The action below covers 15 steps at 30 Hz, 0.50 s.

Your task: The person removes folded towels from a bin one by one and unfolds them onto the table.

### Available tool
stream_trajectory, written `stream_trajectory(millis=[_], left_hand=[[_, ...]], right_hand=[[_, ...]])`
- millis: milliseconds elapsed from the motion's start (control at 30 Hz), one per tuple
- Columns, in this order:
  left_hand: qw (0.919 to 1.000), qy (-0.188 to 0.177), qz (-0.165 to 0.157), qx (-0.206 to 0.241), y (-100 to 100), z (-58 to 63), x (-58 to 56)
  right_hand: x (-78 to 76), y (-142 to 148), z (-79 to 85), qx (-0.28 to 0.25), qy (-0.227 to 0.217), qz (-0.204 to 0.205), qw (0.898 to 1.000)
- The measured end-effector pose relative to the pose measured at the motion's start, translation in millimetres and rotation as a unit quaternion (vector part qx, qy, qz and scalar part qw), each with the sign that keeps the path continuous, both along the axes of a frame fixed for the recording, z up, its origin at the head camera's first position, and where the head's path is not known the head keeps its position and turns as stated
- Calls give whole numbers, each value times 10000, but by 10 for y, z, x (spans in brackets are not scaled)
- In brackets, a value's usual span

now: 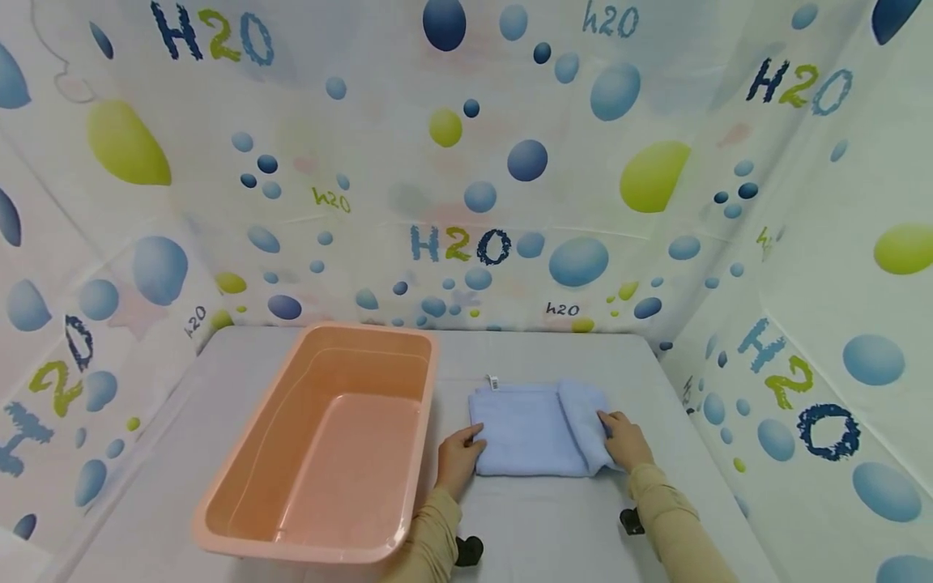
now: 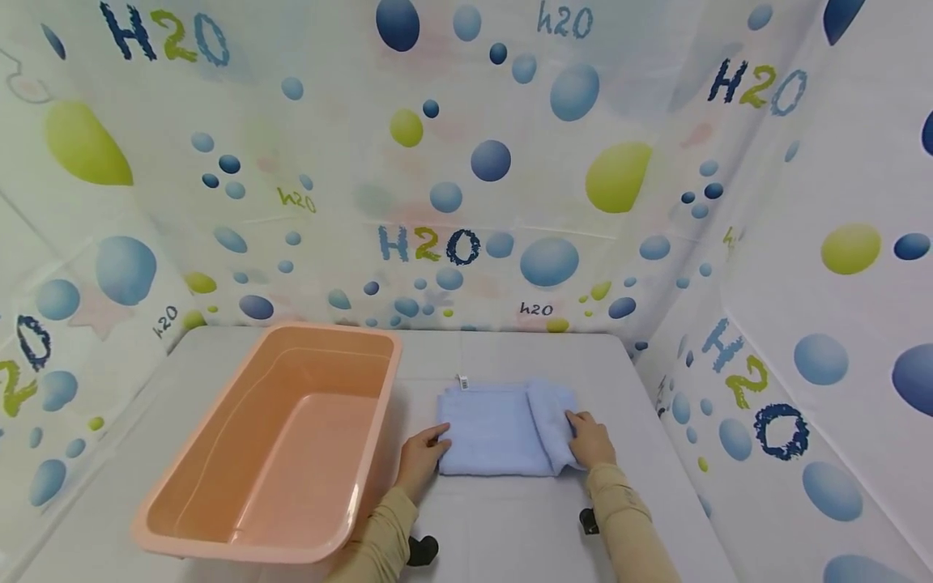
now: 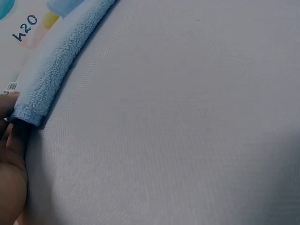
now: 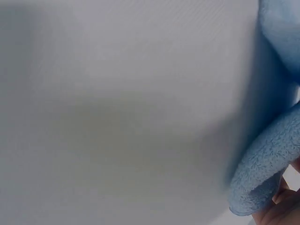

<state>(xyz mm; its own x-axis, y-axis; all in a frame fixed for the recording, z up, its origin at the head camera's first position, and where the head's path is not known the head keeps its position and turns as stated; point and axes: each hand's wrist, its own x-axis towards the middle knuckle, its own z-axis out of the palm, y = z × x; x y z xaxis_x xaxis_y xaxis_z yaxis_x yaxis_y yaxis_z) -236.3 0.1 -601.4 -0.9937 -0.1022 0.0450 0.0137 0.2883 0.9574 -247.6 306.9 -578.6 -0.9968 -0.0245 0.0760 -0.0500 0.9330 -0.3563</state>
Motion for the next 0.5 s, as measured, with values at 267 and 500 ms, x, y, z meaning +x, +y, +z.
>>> stream_trajectory(millis=[267, 500], left_hand=[[10000, 14, 54, -24, -16, -27, -63], [9999, -41, -105, 68, -39, -21, 0]], right_hand=[[23, 190, 12, 335, -43, -285, 9990], [123, 399, -35, 1197, 547, -367, 9906]])
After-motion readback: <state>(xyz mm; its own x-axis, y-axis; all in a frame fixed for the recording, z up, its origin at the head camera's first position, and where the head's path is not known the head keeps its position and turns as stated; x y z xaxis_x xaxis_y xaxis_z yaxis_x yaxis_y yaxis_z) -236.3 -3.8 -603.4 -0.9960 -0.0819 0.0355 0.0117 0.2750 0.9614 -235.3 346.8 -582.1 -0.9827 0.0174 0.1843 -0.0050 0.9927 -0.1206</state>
